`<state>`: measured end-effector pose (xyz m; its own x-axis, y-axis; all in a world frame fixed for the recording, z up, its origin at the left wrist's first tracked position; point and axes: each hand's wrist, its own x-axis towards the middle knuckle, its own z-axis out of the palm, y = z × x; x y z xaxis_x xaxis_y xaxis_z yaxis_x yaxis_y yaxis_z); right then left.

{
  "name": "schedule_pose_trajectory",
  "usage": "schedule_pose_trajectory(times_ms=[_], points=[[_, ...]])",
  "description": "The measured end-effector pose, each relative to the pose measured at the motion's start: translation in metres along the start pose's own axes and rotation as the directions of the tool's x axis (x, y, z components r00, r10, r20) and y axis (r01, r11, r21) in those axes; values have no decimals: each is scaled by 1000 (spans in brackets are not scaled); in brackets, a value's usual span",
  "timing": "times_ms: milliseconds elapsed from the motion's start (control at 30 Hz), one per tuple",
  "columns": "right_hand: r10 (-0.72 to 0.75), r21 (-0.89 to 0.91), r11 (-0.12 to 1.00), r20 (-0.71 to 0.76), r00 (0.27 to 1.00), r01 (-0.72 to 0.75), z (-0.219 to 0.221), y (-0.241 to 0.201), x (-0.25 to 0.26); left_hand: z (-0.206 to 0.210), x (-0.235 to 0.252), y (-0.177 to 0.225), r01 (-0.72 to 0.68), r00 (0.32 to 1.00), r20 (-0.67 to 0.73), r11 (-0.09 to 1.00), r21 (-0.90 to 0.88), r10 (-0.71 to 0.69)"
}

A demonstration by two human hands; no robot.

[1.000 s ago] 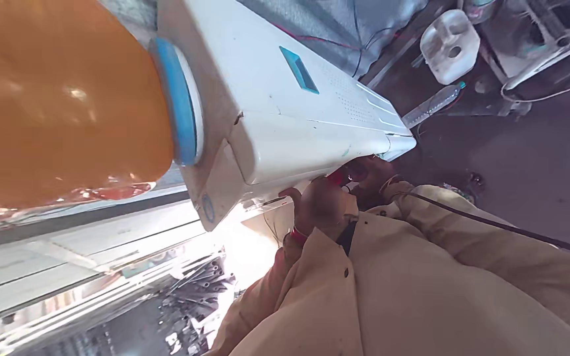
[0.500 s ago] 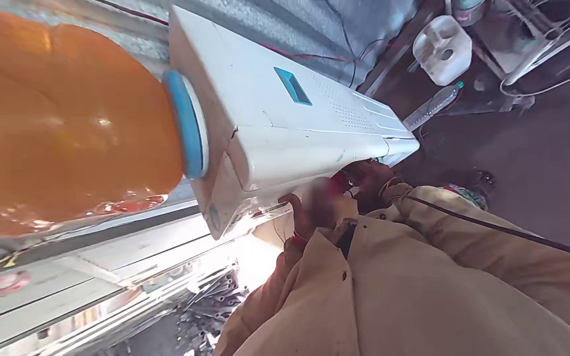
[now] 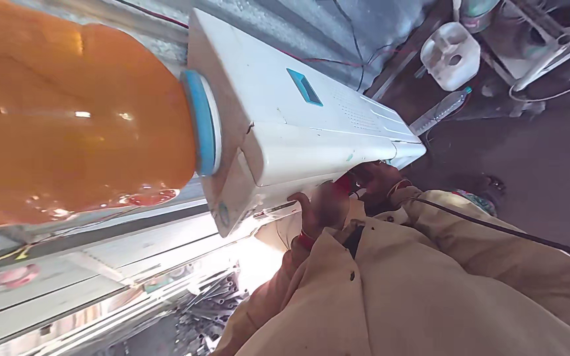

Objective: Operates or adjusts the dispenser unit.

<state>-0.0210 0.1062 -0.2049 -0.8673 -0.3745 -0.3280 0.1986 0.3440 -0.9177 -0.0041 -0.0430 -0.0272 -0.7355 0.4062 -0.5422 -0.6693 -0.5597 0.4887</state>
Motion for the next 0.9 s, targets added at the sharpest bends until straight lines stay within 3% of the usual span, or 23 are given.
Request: schedule_pose_trajectory(times_ms=[433, 900], points=[[-47, 12, 999, -87, 995, 48, 5, 3, -1, 0, 0, 2, 32, 999, -17, 999, -30, -33], [19, 2, 1000, 15, 1000, -19, -3, -1, -1, -5, 0, 3, 31, 999, -11, 999, 12, -31]])
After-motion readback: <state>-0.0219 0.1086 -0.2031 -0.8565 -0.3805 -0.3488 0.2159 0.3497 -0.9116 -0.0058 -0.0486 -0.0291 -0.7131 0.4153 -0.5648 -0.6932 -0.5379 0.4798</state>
